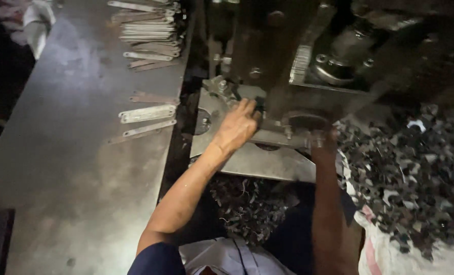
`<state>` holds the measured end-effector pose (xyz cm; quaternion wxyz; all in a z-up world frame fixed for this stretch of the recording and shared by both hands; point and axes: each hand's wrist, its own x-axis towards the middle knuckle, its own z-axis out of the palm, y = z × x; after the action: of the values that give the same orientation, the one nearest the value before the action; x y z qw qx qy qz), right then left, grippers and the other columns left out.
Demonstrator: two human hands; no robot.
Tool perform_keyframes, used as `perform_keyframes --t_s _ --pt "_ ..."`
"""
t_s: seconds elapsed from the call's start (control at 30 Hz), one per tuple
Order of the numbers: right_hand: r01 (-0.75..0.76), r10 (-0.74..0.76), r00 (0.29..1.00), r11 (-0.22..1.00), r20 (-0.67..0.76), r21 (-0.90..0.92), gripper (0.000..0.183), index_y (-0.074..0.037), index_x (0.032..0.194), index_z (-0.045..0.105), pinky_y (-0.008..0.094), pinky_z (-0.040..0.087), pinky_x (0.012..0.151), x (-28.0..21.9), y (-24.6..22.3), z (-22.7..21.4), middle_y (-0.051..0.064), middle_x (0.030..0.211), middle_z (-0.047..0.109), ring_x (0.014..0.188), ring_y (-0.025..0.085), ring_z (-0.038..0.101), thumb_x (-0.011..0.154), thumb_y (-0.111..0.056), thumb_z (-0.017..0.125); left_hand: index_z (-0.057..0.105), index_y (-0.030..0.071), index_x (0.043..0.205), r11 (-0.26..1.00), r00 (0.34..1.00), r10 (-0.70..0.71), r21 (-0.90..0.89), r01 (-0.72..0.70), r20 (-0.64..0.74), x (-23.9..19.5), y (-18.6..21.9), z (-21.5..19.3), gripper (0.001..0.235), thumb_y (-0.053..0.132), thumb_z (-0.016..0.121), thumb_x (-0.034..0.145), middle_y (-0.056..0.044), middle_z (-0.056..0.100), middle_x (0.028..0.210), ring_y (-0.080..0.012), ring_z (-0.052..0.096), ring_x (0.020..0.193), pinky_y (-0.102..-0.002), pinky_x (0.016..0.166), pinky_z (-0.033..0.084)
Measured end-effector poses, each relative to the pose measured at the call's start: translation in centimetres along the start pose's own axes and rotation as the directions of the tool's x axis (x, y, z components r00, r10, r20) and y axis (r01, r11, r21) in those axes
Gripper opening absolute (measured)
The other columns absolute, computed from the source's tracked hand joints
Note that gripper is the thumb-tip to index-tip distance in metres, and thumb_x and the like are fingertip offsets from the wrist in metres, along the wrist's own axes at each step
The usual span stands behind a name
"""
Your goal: Manually assemble and manipulate small metal brackets and pins using a stationary fabrication press.
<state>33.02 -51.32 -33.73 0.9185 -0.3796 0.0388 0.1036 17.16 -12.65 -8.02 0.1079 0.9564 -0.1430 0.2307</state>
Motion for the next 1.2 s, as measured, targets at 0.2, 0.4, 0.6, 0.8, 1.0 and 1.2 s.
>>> perform_keyframes --t_s 0.2,0.4,0.6,0.8,1.0,1.2 --pt "0.455 -0.469 0.838 0.316 0.28 -0.833 0.042 -0.008 0.135 0.061 0.04 0.055 0.102 -10.1 -2.5 12.0 0.011 0.132 0.061 0.119 0.024 0.06 0.101 -0.03 0.075 0.07 0.002 0.123 0.989 0.989 0.08 -0.111 -0.094 -0.124 -5.2 -3.2 -2.5 0.042 0.012 0.058 0.084 -0.026 0.059 0.134 -0.047 0.056 0.123 -0.048 0.102 0.049" --pt "0.257 -0.401 0.906 0.262 0.138 -0.93 0.027 -0.001 0.124 0.071 0.034 0.052 0.088 -18.8 -6.0 11.8 0.013 0.11 0.072 0.102 0.022 0.067 0.107 -0.021 0.074 0.065 0.0 0.117 0.913 0.944 -0.278 0.256 0.317 -0.176 -19.1 -13.1 -7.6 0.028 0.014 0.055 0.095 -0.028 0.062 0.13 -0.0428 0.059 0.122 -0.048 0.106 0.048" --pt "0.155 -0.314 0.936 -0.037 0.158 -0.987 0.028 -0.008 0.12 0.075 0.038 0.054 0.081 -22.2 -5.1 15.3 0.016 0.099 0.074 0.089 0.031 0.072 0.101 -0.029 0.071 0.069 0.002 0.113 0.732 0.709 -0.681 -0.183 0.656 -0.182 -22.9 -13.7 -15.2 0.021 0.018 0.059 0.103 -0.023 0.067 0.11 -0.0439 0.06 0.105 -0.052 0.092 0.048" --pt "0.124 -0.341 0.915 -0.269 0.214 -0.955 0.03 -0.006 0.118 0.076 0.042 0.053 0.075 -23.2 -4.6 18.3 0.019 0.095 0.073 0.083 0.034 0.07 0.103 -0.032 0.073 0.07 0.002 0.096 0.856 0.879 -0.456 0.199 0.476 -0.141 -23.5 -14.5 -14.7 0.02 0.02 0.075 0.092 -0.019 0.068 0.1 -0.0417 0.063 0.098 -0.052 0.091 0.051" --pt "0.096 -0.299 0.949 -0.025 0.099 -0.995 0.028 -0.008 0.115 0.076 0.038 0.057 0.075 -24.0 -4.4 18.4 0.015 0.097 0.076 0.084 0.028 0.074 0.096 -0.028 0.074 0.072 0.003 0.108 0.786 0.74 -0.612 -0.107 0.609 -0.281 -20.7 -11.7 -17.6 0.016 -0.002 0.065 0.094 -0.018 0.067 0.108 -0.0362 0.066 0.095 -0.045 0.081 0.054" --pt "0.341 0.002 0.938 -0.171 0.346 -0.924 0.024 -0.012 0.113 0.077 0.035 0.059 0.078 -23.7 -4.3 22.2 0.01 0.105 0.078 0.089 0.024 0.076 0.093 -0.025 0.073 0.074 0.0 0.116 0.905 0.867 -0.424 -0.102 0.412 -0.263 -12.9 -4.8 -19.3 0.034 -0.009 0.064 0.084 -0.018 0.071 0.106 -0.0302 0.071 0.093 -0.039 0.079 0.058"
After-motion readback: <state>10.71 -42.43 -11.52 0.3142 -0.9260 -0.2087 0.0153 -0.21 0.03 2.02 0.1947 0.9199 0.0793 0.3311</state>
